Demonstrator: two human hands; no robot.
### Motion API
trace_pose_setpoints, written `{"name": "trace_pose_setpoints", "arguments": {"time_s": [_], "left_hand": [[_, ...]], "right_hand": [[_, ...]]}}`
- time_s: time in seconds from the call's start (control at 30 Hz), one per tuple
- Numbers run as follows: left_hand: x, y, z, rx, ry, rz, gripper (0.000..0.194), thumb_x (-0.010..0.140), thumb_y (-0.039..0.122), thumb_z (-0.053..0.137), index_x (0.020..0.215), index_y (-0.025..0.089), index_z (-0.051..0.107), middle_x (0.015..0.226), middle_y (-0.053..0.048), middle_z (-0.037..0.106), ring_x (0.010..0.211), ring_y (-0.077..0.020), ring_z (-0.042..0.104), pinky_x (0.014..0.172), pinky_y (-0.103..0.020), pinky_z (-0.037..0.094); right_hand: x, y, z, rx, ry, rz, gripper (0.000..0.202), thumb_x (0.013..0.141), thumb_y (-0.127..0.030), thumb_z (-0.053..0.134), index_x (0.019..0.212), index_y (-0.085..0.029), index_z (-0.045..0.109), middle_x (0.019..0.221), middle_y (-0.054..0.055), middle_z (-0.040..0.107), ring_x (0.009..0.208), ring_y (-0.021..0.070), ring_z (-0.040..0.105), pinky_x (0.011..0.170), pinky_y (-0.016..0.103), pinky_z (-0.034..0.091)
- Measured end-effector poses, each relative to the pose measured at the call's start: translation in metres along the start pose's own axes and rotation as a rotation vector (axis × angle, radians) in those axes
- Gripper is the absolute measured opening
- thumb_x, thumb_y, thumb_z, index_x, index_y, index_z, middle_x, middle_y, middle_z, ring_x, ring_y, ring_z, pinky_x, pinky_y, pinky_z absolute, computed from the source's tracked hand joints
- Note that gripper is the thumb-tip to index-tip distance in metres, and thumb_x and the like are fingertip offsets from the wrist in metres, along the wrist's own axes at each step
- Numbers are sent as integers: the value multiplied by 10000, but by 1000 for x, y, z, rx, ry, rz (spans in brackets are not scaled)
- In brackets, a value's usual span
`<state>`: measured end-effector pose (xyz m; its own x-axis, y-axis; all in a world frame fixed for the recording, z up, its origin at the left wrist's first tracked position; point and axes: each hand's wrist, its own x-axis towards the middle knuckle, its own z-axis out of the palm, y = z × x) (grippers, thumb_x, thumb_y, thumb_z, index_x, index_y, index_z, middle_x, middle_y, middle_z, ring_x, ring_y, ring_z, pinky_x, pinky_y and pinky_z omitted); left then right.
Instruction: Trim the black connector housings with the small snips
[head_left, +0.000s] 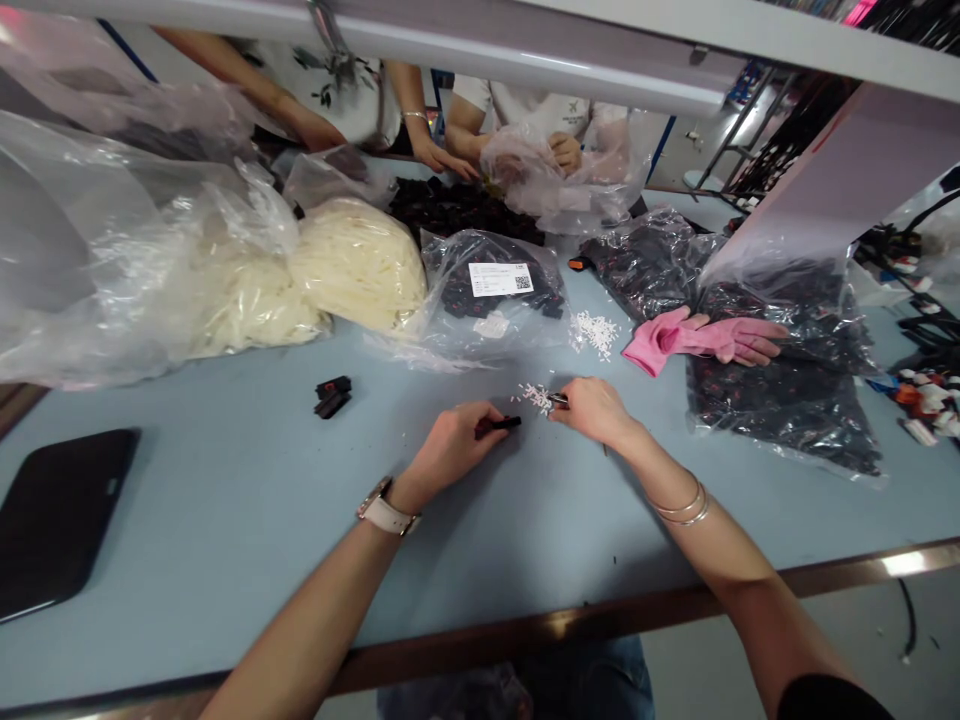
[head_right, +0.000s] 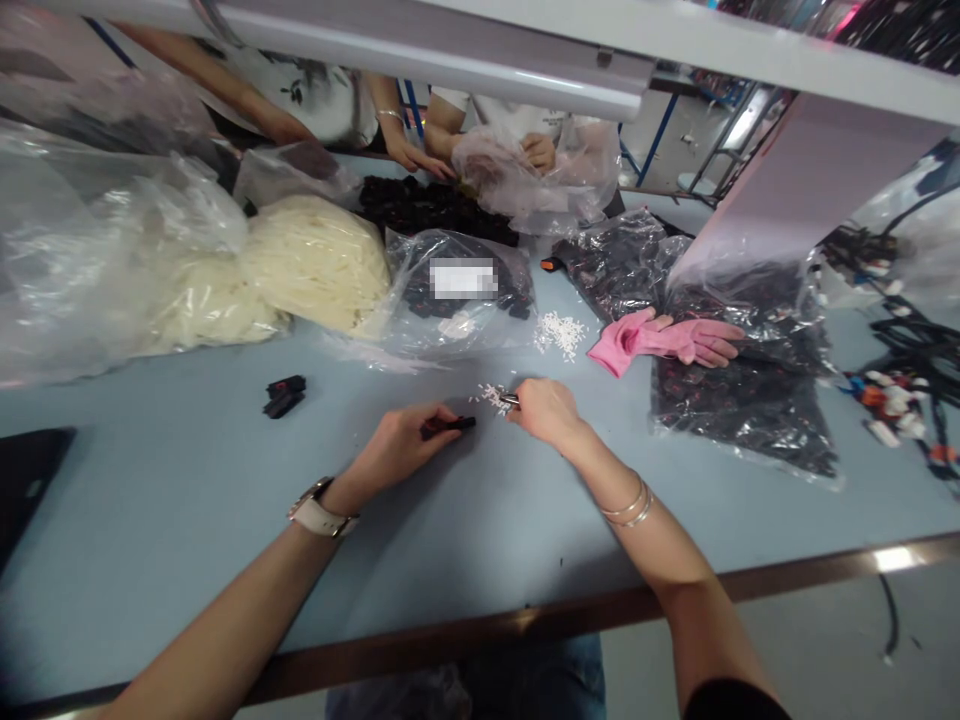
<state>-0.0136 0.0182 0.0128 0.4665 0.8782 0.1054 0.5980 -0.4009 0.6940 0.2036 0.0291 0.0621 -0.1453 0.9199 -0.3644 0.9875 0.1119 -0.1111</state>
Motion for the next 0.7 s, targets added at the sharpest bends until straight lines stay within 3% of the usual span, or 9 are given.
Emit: {"name": "trace_pose_setpoints", "arguments": {"time_s": [0.2,0.37,0.7], "left_hand": [[1,2,-1,18,-9,-7,43,769,226,608,804,203,613,727,5,674,651,-142,606,599,-253,464],[1,3,-1,18,-4,-10,39,768,224,607,800,200,612,721,8,672,645,-137,600,596,-248,456],[1,4,-3,4,-13,-13,46,761,221,611,801,200,606,717,4,668,639,-140,601,597,-255,462]], "right_hand": [[1,0,-1,-28,0,6,212,807,-359,569,852,-194,695,880,114,712,802,228,653,605,258,383],[-3,3,-8,-18,-2,-12,202,827,-292,521,809,-182,690,816,107,709,759,215,649,569,256,346],[3,10,-5,13,43,-4,244,857,-319,500,771,-184,684,808,100,711,749,206,648,558,255,323]]}}
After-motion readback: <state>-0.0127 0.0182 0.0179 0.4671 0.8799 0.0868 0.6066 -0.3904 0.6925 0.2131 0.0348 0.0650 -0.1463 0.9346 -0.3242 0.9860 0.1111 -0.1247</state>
